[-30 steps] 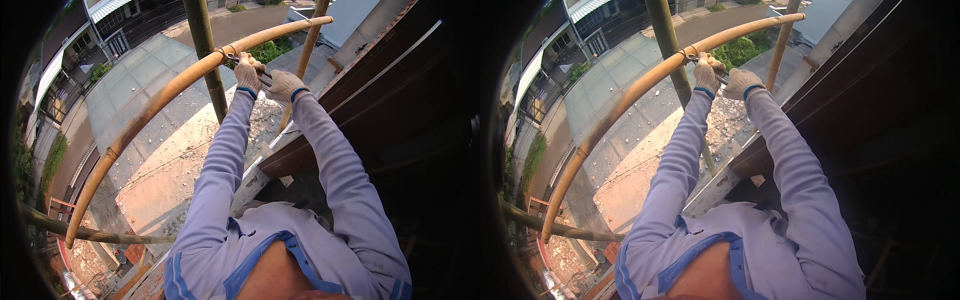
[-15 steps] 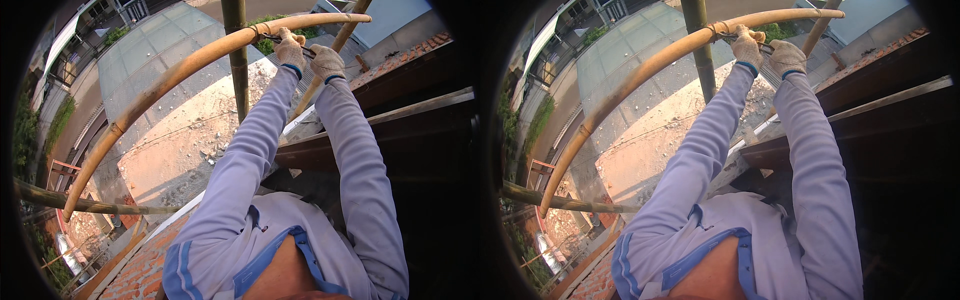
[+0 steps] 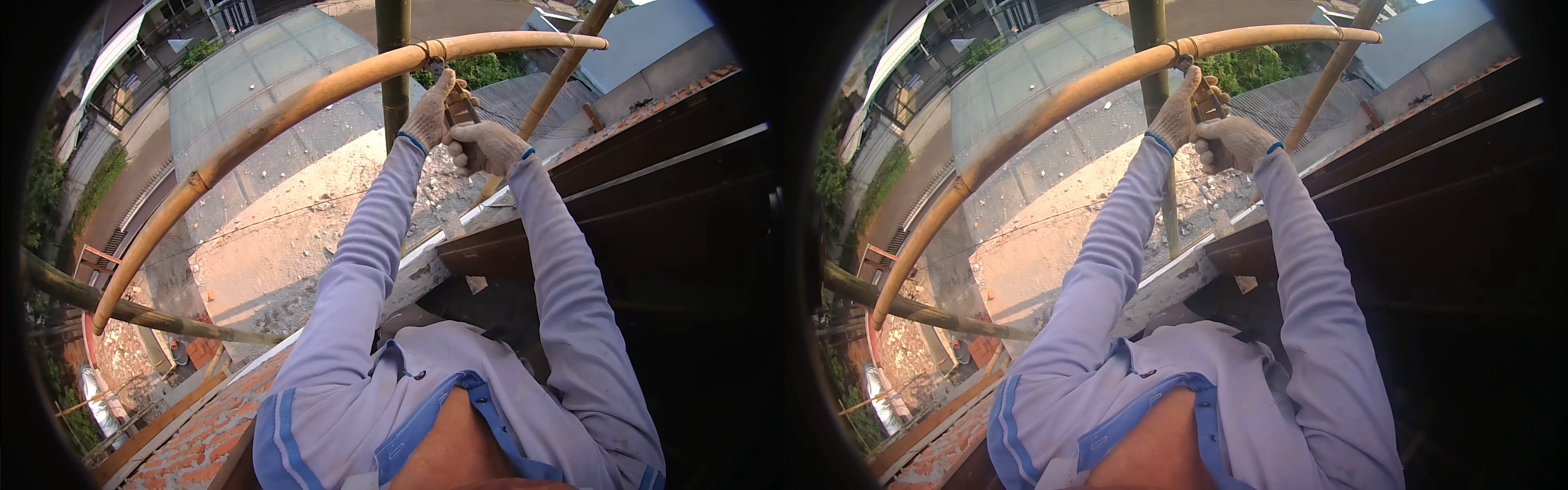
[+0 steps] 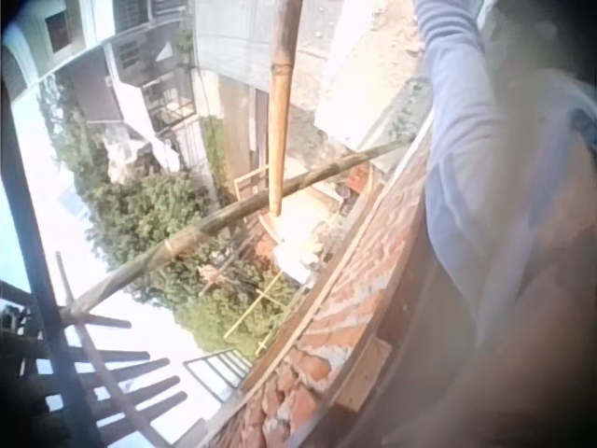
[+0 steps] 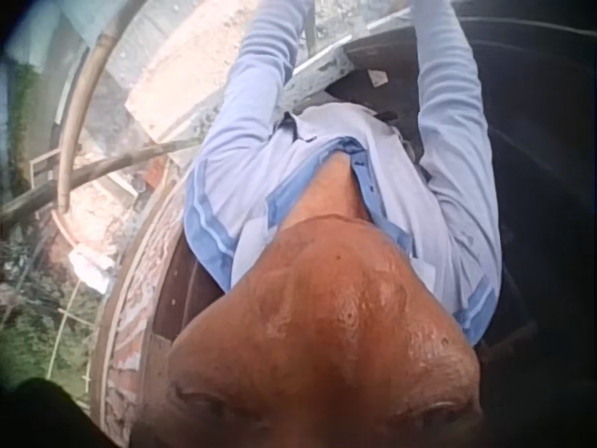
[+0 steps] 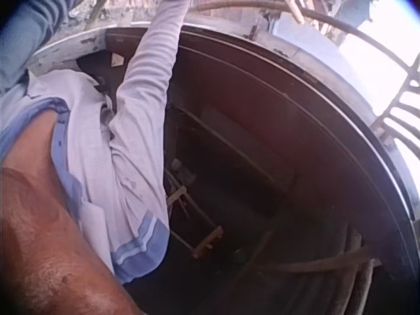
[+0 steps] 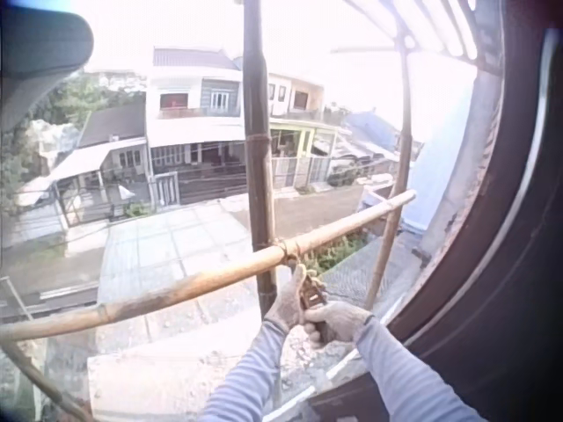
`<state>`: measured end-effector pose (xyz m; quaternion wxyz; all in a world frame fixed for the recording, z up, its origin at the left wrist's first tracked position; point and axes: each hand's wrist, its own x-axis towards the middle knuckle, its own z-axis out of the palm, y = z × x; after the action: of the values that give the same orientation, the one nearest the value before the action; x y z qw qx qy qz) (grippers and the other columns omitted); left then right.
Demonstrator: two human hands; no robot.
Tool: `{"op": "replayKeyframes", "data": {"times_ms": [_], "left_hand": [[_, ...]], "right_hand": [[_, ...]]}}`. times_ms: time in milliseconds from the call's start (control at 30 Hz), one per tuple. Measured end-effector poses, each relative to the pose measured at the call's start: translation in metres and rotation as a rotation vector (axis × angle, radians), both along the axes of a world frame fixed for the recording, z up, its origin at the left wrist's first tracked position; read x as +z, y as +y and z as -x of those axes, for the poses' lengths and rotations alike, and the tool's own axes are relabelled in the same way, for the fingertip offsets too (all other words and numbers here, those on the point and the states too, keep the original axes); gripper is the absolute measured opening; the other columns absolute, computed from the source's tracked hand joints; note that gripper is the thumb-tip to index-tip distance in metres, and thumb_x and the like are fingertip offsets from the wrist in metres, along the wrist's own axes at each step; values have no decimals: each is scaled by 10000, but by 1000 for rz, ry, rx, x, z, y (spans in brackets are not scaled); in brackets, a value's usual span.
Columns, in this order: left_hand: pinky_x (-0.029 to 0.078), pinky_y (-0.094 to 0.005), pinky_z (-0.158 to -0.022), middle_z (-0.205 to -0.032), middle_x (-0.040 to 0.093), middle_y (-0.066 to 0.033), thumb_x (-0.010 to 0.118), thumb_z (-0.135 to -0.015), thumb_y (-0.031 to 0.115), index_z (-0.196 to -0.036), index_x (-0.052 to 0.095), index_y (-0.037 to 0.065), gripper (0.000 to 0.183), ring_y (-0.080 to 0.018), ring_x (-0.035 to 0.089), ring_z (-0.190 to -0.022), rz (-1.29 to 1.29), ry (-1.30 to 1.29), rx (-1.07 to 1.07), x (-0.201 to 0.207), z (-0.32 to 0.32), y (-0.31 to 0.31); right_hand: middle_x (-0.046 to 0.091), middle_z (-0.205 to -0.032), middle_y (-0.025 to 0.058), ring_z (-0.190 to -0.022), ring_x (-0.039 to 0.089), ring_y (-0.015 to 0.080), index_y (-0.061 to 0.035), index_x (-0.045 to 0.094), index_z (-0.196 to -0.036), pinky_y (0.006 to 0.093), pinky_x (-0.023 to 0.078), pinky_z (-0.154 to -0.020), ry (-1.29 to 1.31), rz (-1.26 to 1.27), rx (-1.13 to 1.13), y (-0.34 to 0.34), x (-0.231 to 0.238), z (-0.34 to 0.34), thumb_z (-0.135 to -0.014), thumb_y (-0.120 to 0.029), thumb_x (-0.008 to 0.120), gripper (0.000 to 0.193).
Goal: The person secures bamboo poles using wire and pliers, then moves indoors to prepare additional wire and returns to the scaffolding to tie and cut the wire, completing the fastening of the bamboo structure.
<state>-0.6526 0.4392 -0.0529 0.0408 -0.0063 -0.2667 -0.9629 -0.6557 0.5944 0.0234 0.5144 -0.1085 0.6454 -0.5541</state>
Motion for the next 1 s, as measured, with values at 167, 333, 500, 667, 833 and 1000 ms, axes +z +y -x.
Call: {"op": "replayKeyframes", "data": {"times_ms": [167, 333, 500, 667, 833, 1000], "left_hand": [[565, -479, -937, -1323, 571, -221, 446, -1064, 599, -1457, 431, 11, 707, -341, 635, -1140, 269, -3, -112, -9, -29, -30], [439, -482, -1134, -1485, 455, -229, 322, -1063, 671, -1578, 266, -33, 874, -337, 496, -1358, 209, -77, -76, -19, -42, -28], [467, -485, -1067, -1439, 495, -195, 343, -1098, 581, -1541, 330, -30, 755, -321, 545, -1265, 107, -98, 49, -31, -38, -39], [480, -537, -1037, -1361, 566, -171, 347, -1109, 542, -1511, 395, 32, 651, -314, 579, -1223, 106, -241, 143, -33, -23, -47], [417, -556, -1119, -1378, 594, -188, 344, -1093, 591, -1464, 455, 39, 674, -357, 560, -1289, 135, -172, 111, -29, -24, -43], [374, -561, -1152, -1519, 496, -215, 331, -1096, 586, -1547, 376, 35, 714, -368, 474, -1402, 226, -229, 124, -10, -18, -42]], "right_hand": [[713, -922, 81, -738, 680, 150, 8, 620, -1215, 330, 526, -600, 443, -395, 107, -9, 35, -4, -993, -147, 566, 276], [706, -1111, 164, -895, 723, 219, 58, 484, -1443, 308, 572, -686, 289, -115, -41, -5, 34, -5, -909, -20, 506, 540], [596, -1306, 207, -1056, 667, 254, 100, 425, -1466, 389, 630, -881, 323, 21, 17, -12, -1, -9, -833, 95, 491, 636], [531, -1311, 231, -1085, 630, 317, 102, 325, -1525, 468, 578, -930, 731, -306, 296, -6, -12, -6, -824, 115, 551, 737], [642, -1173, 177, -829, 597, 233, 82, 558, -1324, 379, 541, -854, 448, 50, 56, 21, -29, -47, -780, -2, 581, 550], [585, -1380, 338, -1302, 575, 406, 8, 417, -1537, 395, 436, -1086, 814, -143, 178, 105, -59, -110, -826, -53, 503, 719]]}}
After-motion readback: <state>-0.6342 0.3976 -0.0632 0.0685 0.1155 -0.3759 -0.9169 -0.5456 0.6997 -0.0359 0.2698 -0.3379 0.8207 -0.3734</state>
